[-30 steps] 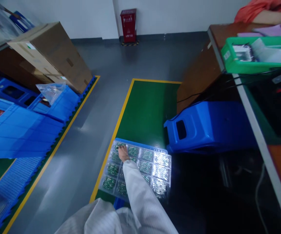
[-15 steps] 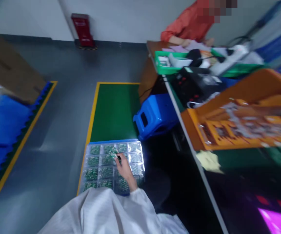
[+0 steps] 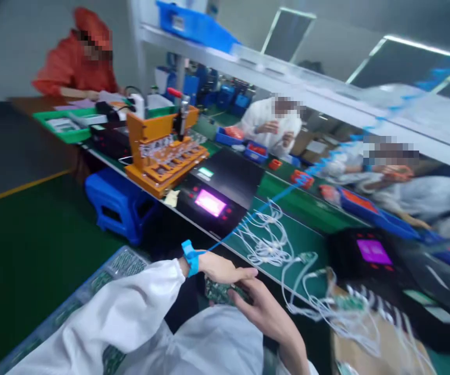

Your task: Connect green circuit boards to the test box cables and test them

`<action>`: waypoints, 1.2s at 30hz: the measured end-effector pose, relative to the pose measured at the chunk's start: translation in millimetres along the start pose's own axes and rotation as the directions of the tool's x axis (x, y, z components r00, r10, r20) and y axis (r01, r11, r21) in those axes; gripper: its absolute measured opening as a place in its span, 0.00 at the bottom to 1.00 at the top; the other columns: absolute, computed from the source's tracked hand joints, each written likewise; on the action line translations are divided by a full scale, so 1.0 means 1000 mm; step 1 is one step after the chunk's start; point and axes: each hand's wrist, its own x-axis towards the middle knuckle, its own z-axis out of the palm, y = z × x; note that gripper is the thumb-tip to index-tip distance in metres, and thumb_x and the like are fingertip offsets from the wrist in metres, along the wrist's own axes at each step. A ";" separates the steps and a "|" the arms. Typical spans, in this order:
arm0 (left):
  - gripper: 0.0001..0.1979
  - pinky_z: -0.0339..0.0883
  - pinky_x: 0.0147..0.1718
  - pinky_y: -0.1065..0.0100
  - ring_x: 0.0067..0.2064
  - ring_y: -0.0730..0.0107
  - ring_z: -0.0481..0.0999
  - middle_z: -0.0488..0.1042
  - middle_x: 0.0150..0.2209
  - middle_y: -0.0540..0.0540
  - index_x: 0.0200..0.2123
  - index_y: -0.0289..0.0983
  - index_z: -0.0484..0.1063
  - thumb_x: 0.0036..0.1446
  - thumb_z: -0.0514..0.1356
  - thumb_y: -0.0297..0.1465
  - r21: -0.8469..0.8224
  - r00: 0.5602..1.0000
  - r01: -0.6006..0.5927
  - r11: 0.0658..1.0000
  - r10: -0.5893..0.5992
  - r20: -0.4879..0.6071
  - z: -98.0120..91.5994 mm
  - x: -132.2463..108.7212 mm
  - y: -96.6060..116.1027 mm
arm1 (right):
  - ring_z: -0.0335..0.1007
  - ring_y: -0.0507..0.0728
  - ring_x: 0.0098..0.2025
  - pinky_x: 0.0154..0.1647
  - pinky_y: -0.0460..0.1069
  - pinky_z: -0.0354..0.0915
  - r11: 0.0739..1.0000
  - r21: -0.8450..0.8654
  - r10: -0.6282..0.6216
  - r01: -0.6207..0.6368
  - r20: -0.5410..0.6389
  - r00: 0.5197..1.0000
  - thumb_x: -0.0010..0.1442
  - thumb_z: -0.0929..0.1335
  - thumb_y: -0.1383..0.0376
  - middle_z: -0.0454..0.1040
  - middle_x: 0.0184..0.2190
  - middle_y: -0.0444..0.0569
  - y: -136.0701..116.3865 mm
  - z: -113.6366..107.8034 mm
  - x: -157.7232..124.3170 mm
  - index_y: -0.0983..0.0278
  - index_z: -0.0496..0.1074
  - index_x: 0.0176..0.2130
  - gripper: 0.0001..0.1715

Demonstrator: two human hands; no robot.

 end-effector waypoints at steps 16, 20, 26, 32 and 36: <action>0.31 0.70 0.29 0.66 0.29 0.68 0.75 0.73 0.30 0.47 0.36 0.35 0.71 0.57 0.61 0.60 -0.384 0.954 -0.257 0.887 0.295 0.043 -0.035 0.112 0.114 | 0.75 0.57 0.39 0.42 0.53 0.74 0.849 0.460 0.311 0.261 -0.833 0.458 0.57 0.76 0.45 0.76 0.38 0.49 0.064 -0.081 0.034 0.62 0.73 0.47 0.29; 0.23 0.72 0.38 0.65 0.37 0.65 0.79 0.79 0.36 0.44 0.40 0.35 0.76 0.58 0.68 0.51 -0.291 0.939 -0.183 0.939 0.255 0.231 -0.089 0.136 0.147 | 0.75 0.55 0.35 0.37 0.50 0.73 0.729 0.553 0.356 0.403 -0.809 0.467 0.54 0.78 0.47 0.75 0.34 0.47 0.073 -0.115 0.063 0.63 0.74 0.45 0.29; 0.20 0.74 0.47 0.62 0.44 0.61 0.83 0.82 0.46 0.39 0.47 0.36 0.79 0.54 0.75 0.38 -0.278 0.913 -0.127 0.952 0.222 0.342 -0.159 0.189 0.152 | 0.73 0.52 0.28 0.29 0.47 0.70 0.705 0.590 0.324 0.394 -0.762 0.561 0.48 0.80 0.47 0.75 0.31 0.44 0.095 -0.177 0.115 0.64 0.73 0.41 0.31; 0.14 0.77 0.43 0.59 0.36 0.61 0.83 0.82 0.34 0.40 0.36 0.31 0.79 0.46 0.77 0.24 -0.484 0.994 -0.075 0.872 0.101 0.028 -0.188 0.253 0.136 | 0.80 0.58 0.41 0.41 0.50 0.75 0.856 0.500 0.351 0.130 -0.747 0.564 0.60 0.74 0.53 0.81 0.44 0.57 0.133 -0.199 0.172 0.66 0.72 0.50 0.25; 0.10 0.77 0.39 0.60 0.30 0.64 0.80 0.79 0.28 0.41 0.28 0.30 0.76 0.49 0.74 0.19 -0.625 0.941 -0.198 0.755 -0.033 -0.338 -0.202 0.276 0.132 | 0.82 0.57 0.44 0.45 0.49 0.74 0.924 0.354 0.357 -0.144 -0.665 0.656 0.69 0.67 0.54 0.82 0.44 0.57 0.165 -0.209 0.188 0.66 0.72 0.53 0.21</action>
